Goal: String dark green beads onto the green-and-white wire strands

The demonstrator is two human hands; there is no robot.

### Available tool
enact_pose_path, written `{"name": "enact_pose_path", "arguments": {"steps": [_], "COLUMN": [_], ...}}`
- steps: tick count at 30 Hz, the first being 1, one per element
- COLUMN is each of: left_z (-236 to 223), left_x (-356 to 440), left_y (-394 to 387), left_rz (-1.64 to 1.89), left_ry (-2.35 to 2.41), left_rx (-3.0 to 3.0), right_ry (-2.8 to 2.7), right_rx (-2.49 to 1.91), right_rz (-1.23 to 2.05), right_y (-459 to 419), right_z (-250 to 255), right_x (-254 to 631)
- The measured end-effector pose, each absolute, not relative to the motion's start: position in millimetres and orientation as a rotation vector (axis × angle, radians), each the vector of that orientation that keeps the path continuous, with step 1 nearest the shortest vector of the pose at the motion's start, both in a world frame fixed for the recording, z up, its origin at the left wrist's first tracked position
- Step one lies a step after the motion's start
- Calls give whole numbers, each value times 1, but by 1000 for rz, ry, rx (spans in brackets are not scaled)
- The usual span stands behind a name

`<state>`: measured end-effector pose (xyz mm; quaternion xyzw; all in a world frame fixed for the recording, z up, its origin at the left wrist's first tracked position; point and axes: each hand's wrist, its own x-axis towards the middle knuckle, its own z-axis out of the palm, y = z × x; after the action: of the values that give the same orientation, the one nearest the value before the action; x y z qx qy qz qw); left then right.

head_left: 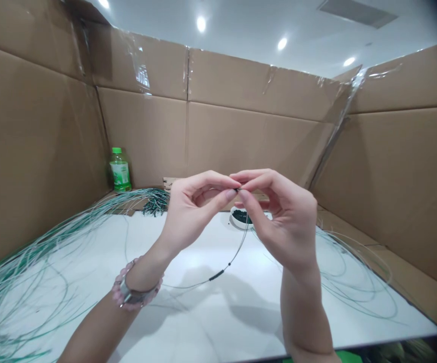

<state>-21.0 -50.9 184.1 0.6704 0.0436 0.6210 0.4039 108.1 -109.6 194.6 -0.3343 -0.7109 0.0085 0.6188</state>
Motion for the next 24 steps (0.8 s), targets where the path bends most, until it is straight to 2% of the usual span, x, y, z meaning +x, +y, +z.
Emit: {"name": "enact_pose_path", "arguments": {"steps": [16, 24], "left_z": [181, 181], "left_x": [-19, -21], "left_y": [-53, -52], "left_rz": [1665, 1654], "left_ry": [202, 186], "left_rx": [1693, 1686], "right_ry": [-1657, -1695], "right_rx": [-807, -833], "right_rz": [-4, -155], "right_y": [-111, -113], "right_z": [195, 195], "right_x": [109, 111]}}
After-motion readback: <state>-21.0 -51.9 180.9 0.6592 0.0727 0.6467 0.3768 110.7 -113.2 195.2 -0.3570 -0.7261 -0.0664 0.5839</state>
